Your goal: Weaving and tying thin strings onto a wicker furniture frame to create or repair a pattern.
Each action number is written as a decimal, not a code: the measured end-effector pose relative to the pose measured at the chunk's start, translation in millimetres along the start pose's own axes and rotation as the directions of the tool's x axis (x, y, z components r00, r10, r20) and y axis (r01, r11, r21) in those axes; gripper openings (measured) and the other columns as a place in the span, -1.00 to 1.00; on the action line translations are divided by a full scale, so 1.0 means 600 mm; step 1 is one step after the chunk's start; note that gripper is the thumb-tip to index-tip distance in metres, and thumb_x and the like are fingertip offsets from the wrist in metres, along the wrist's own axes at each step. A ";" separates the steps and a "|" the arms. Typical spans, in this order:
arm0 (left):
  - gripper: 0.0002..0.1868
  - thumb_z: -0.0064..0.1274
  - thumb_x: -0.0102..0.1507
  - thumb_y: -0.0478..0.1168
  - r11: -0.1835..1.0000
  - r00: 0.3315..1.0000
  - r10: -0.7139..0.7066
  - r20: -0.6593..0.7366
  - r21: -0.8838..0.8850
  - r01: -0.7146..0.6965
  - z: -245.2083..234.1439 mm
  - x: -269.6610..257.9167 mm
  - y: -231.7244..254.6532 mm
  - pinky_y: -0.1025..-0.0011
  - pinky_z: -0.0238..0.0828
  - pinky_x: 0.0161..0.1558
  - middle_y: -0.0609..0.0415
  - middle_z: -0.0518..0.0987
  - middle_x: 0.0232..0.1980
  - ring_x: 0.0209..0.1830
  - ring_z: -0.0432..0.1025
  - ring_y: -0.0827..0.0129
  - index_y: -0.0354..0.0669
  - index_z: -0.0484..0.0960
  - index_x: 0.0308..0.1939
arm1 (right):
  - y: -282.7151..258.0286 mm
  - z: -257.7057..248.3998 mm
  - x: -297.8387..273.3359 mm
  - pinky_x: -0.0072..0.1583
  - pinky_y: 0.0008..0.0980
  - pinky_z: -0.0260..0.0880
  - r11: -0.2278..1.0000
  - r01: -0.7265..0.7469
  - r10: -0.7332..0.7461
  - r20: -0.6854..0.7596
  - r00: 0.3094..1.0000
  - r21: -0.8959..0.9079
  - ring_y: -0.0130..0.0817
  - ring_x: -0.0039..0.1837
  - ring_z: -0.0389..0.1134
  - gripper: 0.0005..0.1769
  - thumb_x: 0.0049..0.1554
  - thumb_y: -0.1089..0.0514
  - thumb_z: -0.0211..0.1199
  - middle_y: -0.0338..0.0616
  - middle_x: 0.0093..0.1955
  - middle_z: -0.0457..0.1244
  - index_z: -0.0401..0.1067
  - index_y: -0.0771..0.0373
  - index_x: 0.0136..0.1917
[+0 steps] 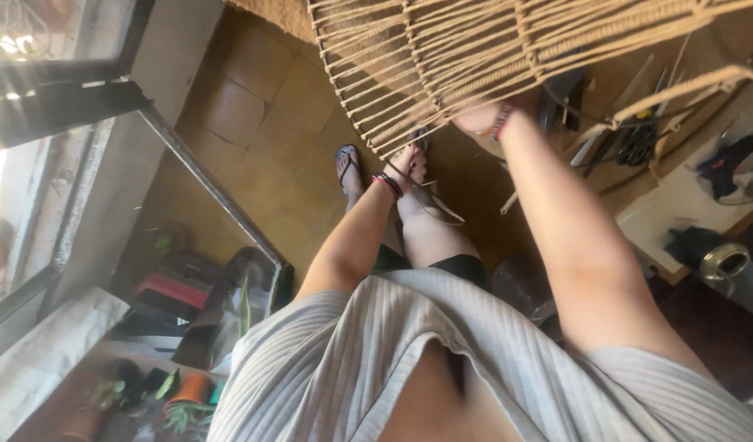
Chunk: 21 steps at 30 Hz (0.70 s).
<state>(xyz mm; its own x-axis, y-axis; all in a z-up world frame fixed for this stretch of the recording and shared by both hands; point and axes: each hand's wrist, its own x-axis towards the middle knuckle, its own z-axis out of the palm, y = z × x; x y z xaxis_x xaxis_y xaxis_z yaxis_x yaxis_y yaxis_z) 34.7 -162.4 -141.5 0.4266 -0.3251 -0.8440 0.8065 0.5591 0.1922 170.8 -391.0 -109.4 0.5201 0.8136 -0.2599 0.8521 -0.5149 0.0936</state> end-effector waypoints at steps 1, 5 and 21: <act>-0.48 0.02 0.24 0.24 0.996 0.962 -0.007 0.274 -0.086 0.032 0.013 0.007 -0.014 0.61 -0.06 -0.70 0.27 0.15 -0.68 -0.77 0.06 0.53 0.08 0.24 -0.61 | 0.014 -0.035 0.019 0.30 -0.18 0.30 0.996 -0.030 0.030 -0.006 1.000 0.084 -0.29 0.06 0.41 -0.63 0.38 0.04 -0.02 -0.30 -0.24 0.34 0.62 -0.16 -0.05; -0.47 -0.15 0.37 0.12 0.982 0.928 -0.066 0.367 -0.142 0.126 0.053 0.024 -0.035 0.64 -0.25 -0.73 0.40 -0.06 -0.67 -0.78 -0.14 0.63 0.10 0.15 -0.65 | 0.051 -0.175 0.040 0.26 -0.06 0.31 0.905 -0.137 0.158 -0.018 0.987 0.404 -0.05 0.08 0.39 -0.72 0.34 0.14 0.05 -0.05 -0.19 0.34 0.59 0.07 -0.04; -0.71 -0.12 0.32 -0.10 0.151 0.974 0.214 -0.078 0.988 0.046 -0.169 -0.217 0.093 0.40 0.46 0.22 0.43 0.70 -0.23 0.11 0.54 0.44 0.48 0.68 -0.07 | -0.066 -0.321 -0.027 0.07 -0.26 0.42 0.363 -0.356 0.710 -0.009 0.704 0.861 -0.07 0.01 0.45 -0.83 0.33 0.10 0.27 -0.18 -0.14 0.40 0.62 0.09 -0.09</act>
<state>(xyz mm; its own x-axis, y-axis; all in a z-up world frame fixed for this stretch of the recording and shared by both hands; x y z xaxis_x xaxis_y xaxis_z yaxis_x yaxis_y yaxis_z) -17.7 -11.5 -71.7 0.5558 -0.1377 -0.8198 0.5455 -0.6838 0.4846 139.7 -331.7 76.3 0.9719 0.2091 -0.1077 0.0749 -0.7090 -0.7012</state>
